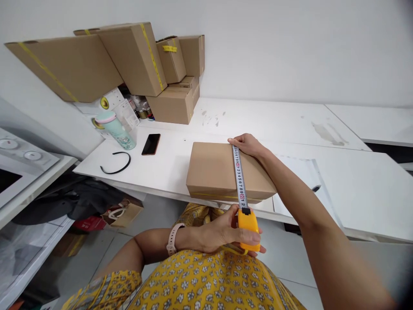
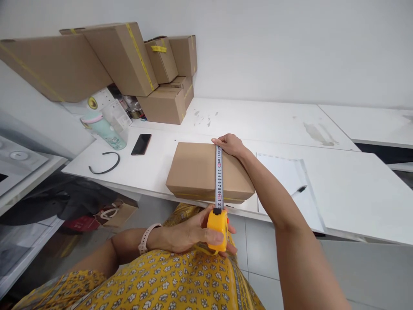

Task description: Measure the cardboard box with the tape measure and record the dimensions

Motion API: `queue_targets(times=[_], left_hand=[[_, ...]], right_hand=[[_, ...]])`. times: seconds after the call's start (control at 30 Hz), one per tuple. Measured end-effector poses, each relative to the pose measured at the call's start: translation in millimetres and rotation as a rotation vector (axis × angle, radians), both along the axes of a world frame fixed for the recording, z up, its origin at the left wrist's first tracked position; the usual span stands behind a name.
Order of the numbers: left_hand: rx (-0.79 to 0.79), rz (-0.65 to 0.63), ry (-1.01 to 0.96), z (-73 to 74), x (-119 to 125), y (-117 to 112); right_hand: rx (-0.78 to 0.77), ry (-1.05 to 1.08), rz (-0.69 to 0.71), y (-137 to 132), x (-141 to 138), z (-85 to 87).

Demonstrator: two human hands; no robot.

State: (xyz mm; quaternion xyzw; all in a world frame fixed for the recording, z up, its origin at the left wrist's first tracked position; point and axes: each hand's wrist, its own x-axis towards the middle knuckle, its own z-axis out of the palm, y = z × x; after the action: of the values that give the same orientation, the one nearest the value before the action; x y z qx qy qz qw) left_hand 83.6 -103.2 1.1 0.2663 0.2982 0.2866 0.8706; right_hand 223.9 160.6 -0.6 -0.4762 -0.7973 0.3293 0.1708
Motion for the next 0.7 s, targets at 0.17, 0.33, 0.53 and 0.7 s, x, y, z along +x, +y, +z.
queue_targets(times=[0.17,0.33,0.53,0.7], left_hand=[[0.021,0.017,0.018,1.8,4.0,0.7],[0.043,-0.001,0.029,2.7,4.2,-0.9],[0.057,0.005,0.034,2.0,0.5,-2.6],[0.046,0.013,0.043,2.6,-2.6,-4.3]], right_hand=[[-0.007,0.011,0.005,1.5,1.6,-0.1],[-0.011,0.021,0.020,1.5,2.7,0.1],[-0.037,0.012,0.003,-0.4,2.0,2.1],[-0.024,-0.010,0.004,-1.5,2.4,4.1]])
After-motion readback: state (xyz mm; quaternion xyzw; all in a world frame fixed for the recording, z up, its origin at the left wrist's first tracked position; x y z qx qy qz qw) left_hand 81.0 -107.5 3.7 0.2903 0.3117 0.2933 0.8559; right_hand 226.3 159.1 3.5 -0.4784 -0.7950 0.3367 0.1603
